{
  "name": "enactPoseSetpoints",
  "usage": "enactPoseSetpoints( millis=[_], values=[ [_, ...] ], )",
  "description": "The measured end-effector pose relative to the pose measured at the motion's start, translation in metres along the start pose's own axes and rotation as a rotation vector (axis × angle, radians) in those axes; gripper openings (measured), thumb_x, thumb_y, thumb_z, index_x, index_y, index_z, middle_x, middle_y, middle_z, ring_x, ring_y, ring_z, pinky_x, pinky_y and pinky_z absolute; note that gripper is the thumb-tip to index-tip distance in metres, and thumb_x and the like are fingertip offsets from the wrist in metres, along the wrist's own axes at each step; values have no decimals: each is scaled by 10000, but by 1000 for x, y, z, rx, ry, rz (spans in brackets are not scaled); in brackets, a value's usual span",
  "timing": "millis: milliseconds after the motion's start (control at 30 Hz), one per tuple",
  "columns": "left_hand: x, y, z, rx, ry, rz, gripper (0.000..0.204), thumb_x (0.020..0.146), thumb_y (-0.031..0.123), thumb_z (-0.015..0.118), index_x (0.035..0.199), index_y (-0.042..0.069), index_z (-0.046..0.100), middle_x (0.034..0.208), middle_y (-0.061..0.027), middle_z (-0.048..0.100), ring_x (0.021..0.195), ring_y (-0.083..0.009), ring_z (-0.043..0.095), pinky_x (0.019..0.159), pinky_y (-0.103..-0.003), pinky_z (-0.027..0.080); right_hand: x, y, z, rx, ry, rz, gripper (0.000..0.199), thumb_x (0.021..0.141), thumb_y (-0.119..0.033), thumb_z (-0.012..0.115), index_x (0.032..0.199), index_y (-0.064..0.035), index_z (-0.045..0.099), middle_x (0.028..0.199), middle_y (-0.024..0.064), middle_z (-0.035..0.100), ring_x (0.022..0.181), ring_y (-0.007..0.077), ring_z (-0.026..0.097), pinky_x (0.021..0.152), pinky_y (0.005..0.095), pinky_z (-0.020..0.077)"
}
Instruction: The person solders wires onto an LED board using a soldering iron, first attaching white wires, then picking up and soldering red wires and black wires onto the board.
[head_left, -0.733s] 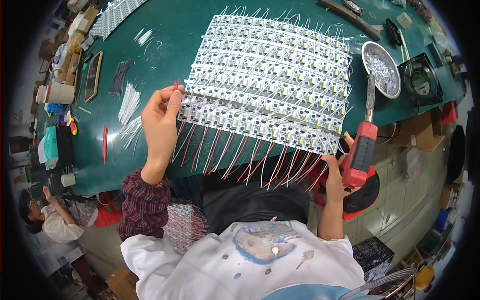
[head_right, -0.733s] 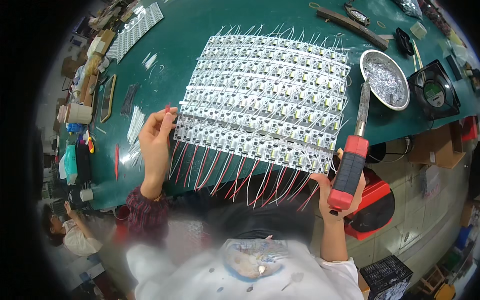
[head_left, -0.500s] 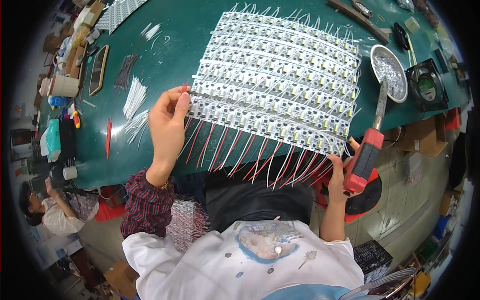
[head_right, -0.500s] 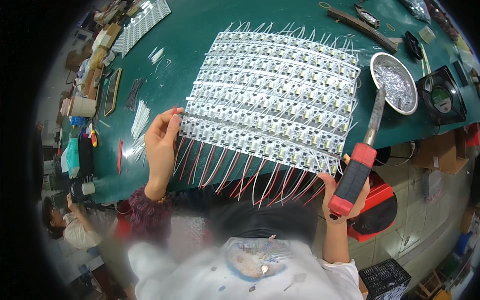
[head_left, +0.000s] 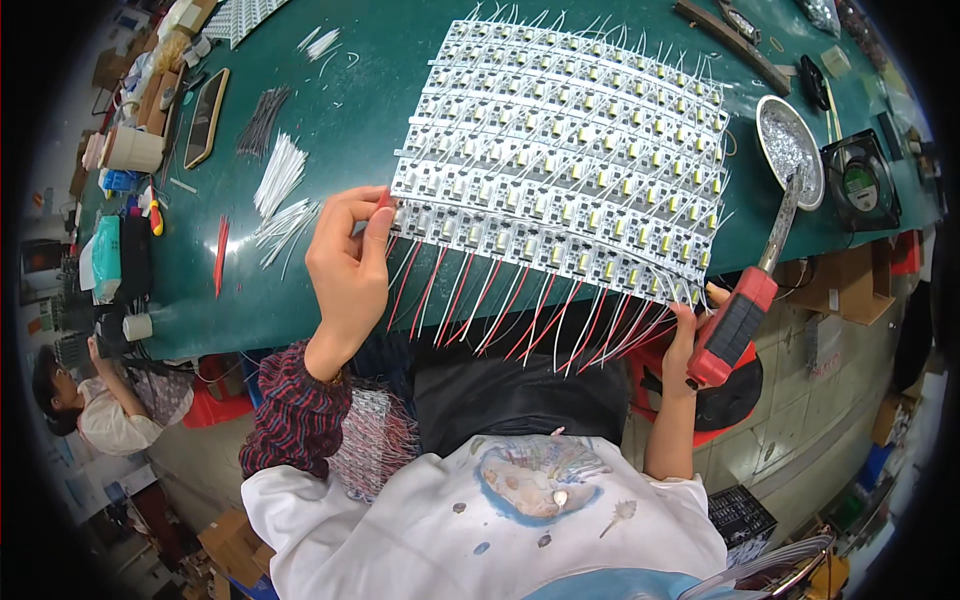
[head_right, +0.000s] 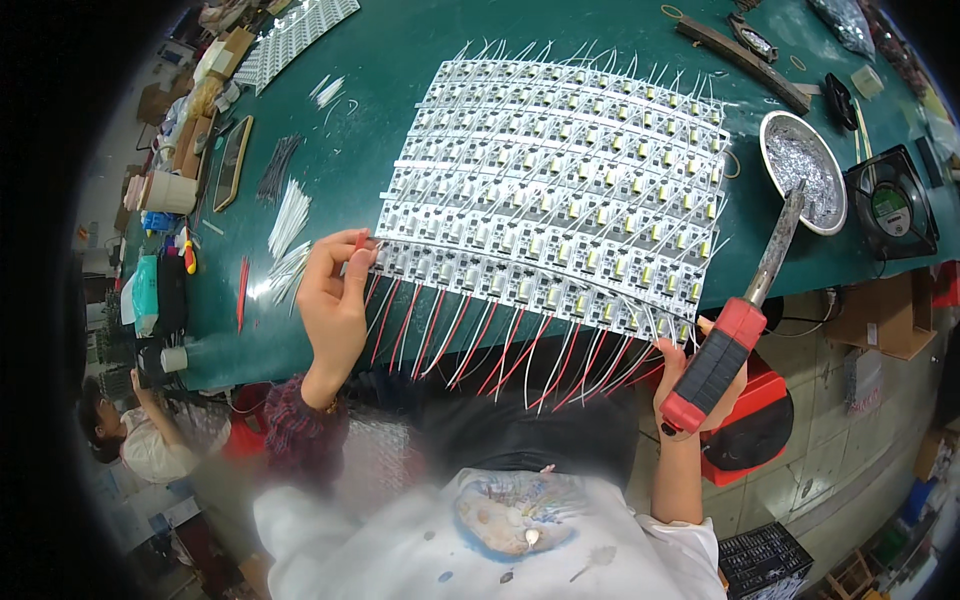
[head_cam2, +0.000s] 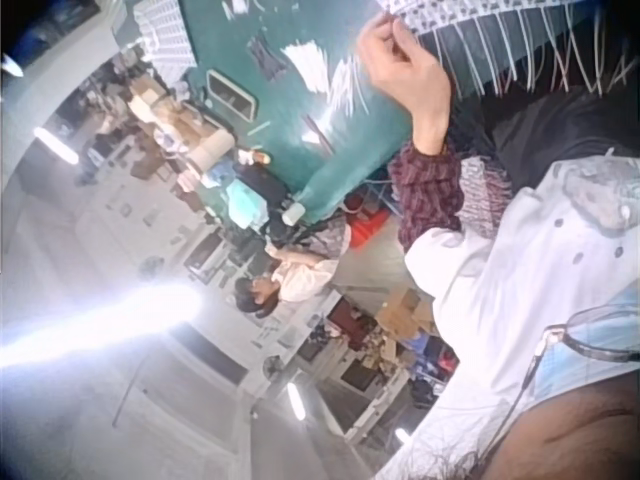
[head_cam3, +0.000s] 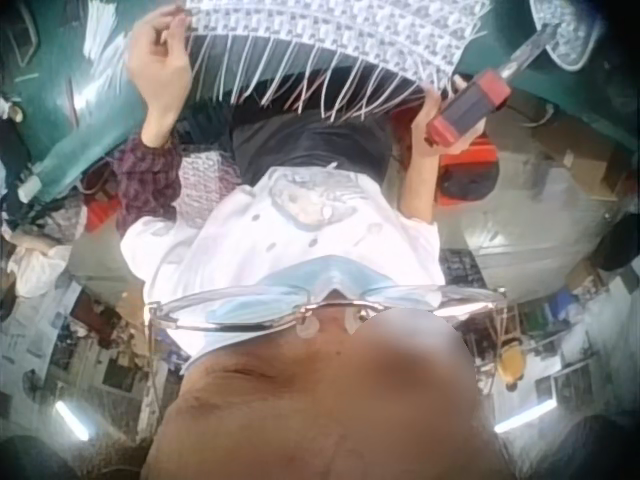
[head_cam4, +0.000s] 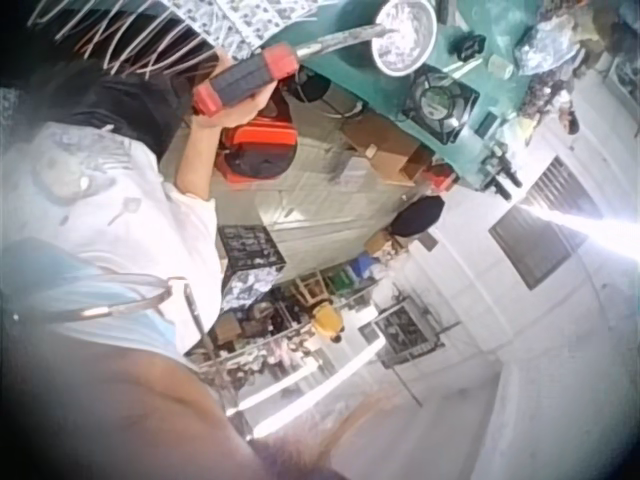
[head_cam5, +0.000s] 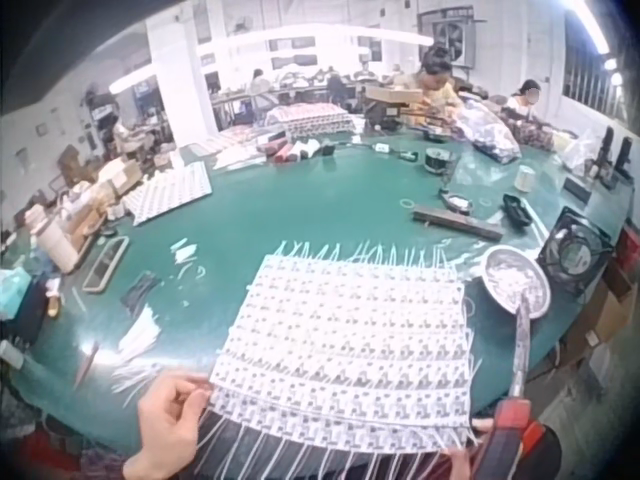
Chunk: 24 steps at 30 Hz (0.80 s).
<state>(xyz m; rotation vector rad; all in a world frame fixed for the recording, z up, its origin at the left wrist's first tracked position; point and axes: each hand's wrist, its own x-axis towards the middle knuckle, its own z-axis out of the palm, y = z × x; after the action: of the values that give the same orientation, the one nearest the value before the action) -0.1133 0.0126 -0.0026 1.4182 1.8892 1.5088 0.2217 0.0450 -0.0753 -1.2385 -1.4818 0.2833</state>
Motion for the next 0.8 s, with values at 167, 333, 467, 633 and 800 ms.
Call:
enactPoseSetpoints(
  millis=[167, 333, 467, 633, 800],
  values=[
    [-1, 6, -1, 224, -44, 88, 35, 858, -11, 592, 826, -13, 576, 953, -122, 634, 767, -193, 625, 657, -296, 496, 2, 3, -2, -40, -6, -98, 383, 751, -62, 763, 1062, -40, 540, 882, -44, 464, 637, 41, 320, 567, 191, 275],
    [-3, 4, 2, 437, -24, 352, 55, 812, -35, 611, 827, -18, 560, 902, -151, 630, 780, -315, 605, 677, -359, 481, 3, 7, -9, -79, -98, -36, 388, 766, -68, 751, 1077, -33, 522, 922, -23, 477, 669, 50, 353, 583, 198, 295],
    [-8, 8, 1, 501, -21, 393, 62, 803, -40, 614, 829, -20, 561, 914, -149, 634, 812, -314, 605, 697, -362, 479, 3, 10, -9, -39, -135, -54, 367, 781, -50, 728, 1075, -21, 512, 946, 5, 482, 715, 73, 397, 614, 206, 332],
    [-8, 14, -2, 603, -17, 496, 67, 798, -43, 616, 836, -20, 566, 913, -156, 641, 821, -314, 605, 710, -368, 480, 10, 3, -7, -71, -50, -106, 292, 787, -166, 750, 908, 37, 578, 832, 67, 614, 582, 128, 492, 537, 262, 412],
    [-20, 13, -2, 469, -31, 299, 56, 809, -44, 612, 836, -23, 567, 896, -148, 642, 880, -328, 634, 729, -369, 498, -3, 7, -14, 122, -200, 91, 290, 864, -45, 614, 1101, -6, 452, 936, 56, 496, 749, 108, 532, 677, 237, 425]
  ],
)
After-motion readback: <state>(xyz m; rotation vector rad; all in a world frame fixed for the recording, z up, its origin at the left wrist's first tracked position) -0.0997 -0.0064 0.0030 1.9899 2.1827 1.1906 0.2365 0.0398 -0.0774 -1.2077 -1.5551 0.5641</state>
